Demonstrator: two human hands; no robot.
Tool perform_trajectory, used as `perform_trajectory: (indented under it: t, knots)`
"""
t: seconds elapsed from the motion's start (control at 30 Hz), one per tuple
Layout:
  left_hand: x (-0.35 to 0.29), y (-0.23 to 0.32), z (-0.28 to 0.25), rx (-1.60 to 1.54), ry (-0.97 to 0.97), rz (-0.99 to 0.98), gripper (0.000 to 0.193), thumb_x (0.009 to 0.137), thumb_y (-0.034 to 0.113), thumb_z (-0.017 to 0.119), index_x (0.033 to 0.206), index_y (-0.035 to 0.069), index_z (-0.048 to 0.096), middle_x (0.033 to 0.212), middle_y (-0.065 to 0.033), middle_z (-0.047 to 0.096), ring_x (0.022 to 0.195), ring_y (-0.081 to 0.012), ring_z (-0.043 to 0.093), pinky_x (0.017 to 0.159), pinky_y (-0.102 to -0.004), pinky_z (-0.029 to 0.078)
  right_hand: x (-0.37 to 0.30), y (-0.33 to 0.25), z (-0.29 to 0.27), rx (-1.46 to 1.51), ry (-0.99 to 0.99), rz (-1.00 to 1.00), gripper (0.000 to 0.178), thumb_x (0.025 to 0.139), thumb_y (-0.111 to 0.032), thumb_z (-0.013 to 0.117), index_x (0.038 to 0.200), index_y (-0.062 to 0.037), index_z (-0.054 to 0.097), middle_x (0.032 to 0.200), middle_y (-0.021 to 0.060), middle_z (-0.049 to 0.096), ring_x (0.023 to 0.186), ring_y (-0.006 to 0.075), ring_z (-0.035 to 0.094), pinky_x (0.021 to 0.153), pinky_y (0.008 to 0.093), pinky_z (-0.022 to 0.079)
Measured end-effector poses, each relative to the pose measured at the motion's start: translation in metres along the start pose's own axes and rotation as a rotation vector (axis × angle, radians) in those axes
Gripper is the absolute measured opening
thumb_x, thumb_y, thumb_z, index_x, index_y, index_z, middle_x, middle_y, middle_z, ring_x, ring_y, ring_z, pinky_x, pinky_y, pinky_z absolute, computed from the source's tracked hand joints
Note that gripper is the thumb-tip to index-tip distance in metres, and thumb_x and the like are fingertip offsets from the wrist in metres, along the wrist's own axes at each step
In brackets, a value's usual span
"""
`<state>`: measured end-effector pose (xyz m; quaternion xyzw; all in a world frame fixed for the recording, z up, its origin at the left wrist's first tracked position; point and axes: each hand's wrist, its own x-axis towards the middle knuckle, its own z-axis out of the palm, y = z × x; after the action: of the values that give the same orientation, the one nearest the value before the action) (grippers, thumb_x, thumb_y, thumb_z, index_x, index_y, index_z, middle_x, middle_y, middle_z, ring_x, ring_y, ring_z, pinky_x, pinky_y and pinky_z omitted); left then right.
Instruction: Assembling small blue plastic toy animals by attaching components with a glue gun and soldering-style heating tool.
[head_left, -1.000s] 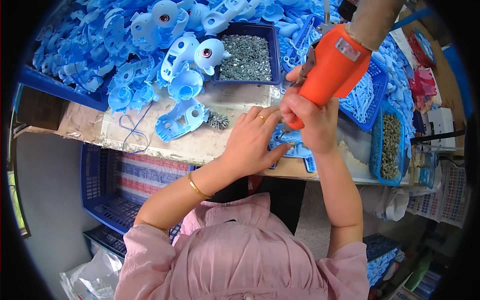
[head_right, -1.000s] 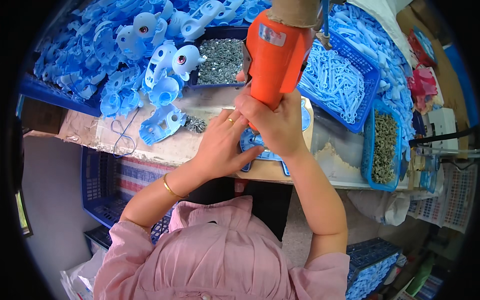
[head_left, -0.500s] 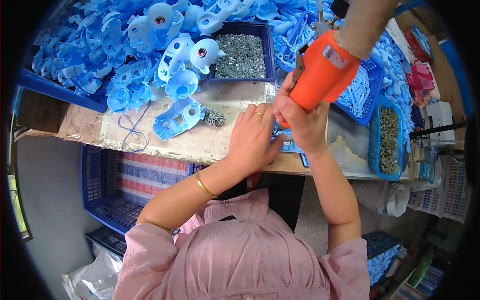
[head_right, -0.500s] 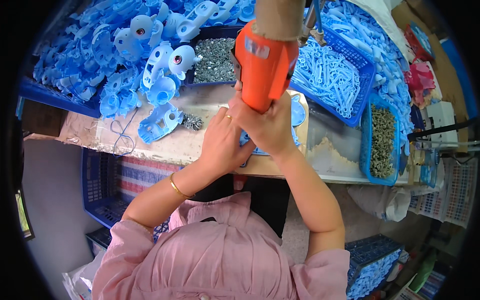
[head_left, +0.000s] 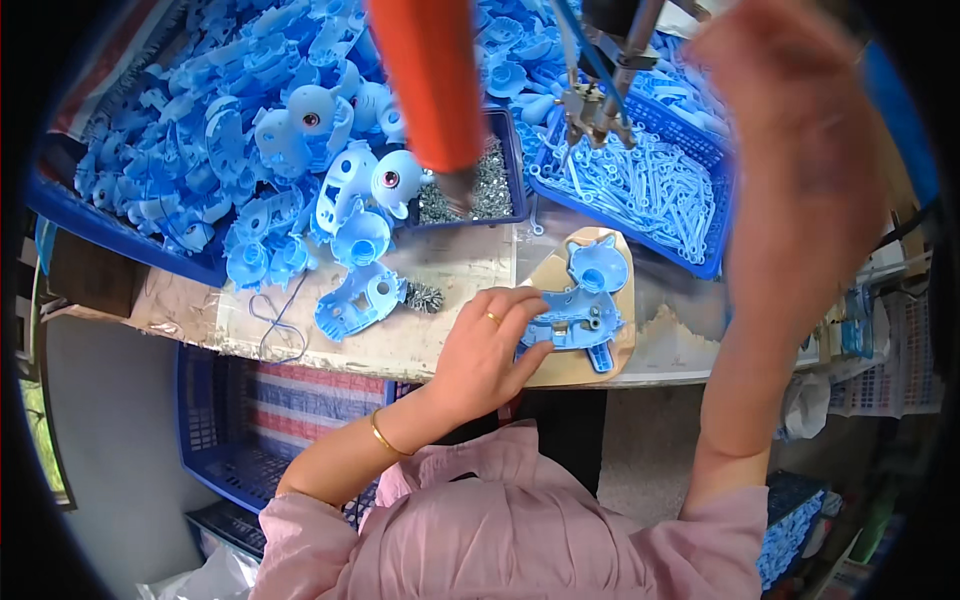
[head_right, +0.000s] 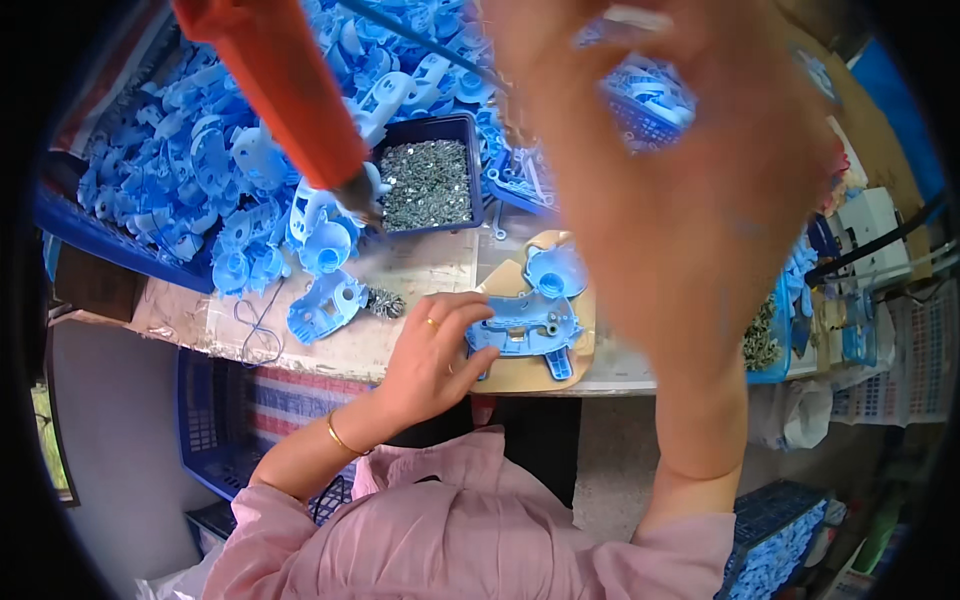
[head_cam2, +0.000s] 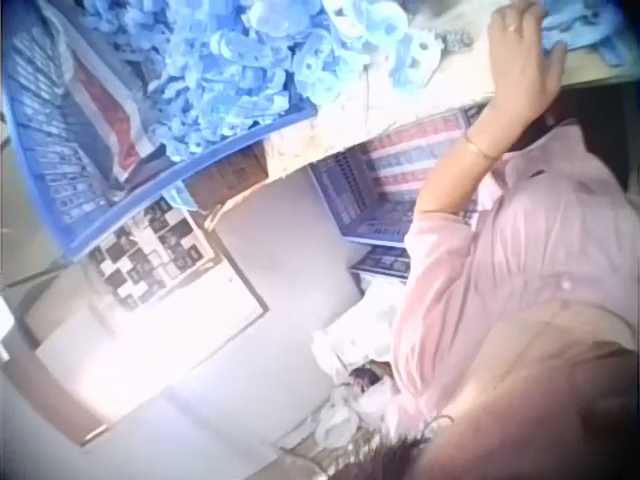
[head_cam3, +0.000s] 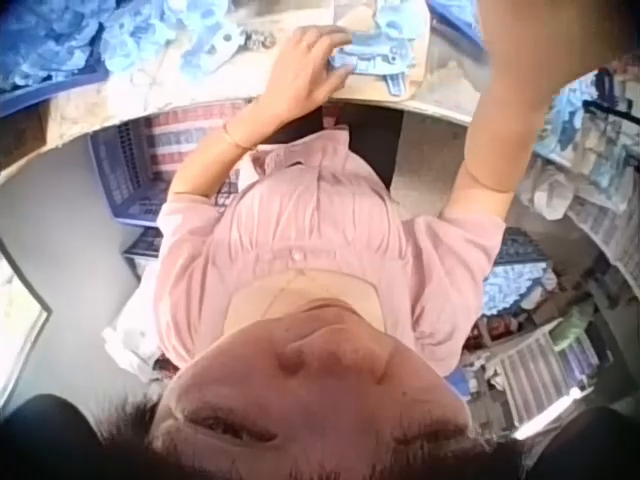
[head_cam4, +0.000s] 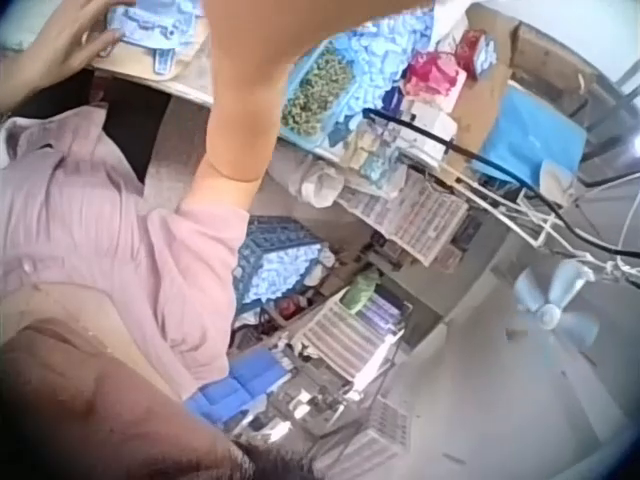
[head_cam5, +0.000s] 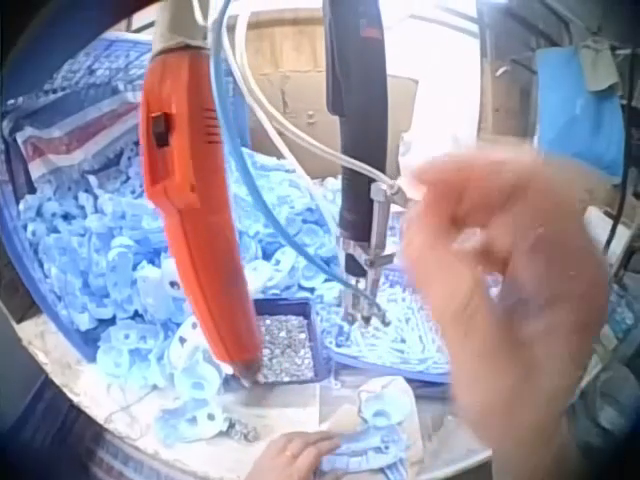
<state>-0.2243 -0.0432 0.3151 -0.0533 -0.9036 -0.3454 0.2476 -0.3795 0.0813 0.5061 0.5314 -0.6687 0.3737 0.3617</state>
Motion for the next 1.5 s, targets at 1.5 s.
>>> perform_trajectory:
  t: [1.5]
  knots:
    - [0.019, 0.03, -0.012, -0.022, -0.178, 0.199, 0.024, 0.08, 0.009, 0.072, 0.102, 0.002, 0.065, 0.11, -0.0098, 0.067, 0.1, -0.031, 0.062, 0.089, -0.0432, 0.05, 0.049, 0.078, -0.043, 0.772, -0.197, 0.558, 0.061, 0.087, -0.039, 0.078, 0.125, 0.0015, 0.053, 0.088, 0.0097, 0.067, 0.076, 0.0192, 0.068, 0.067, 0.031, 0.053]
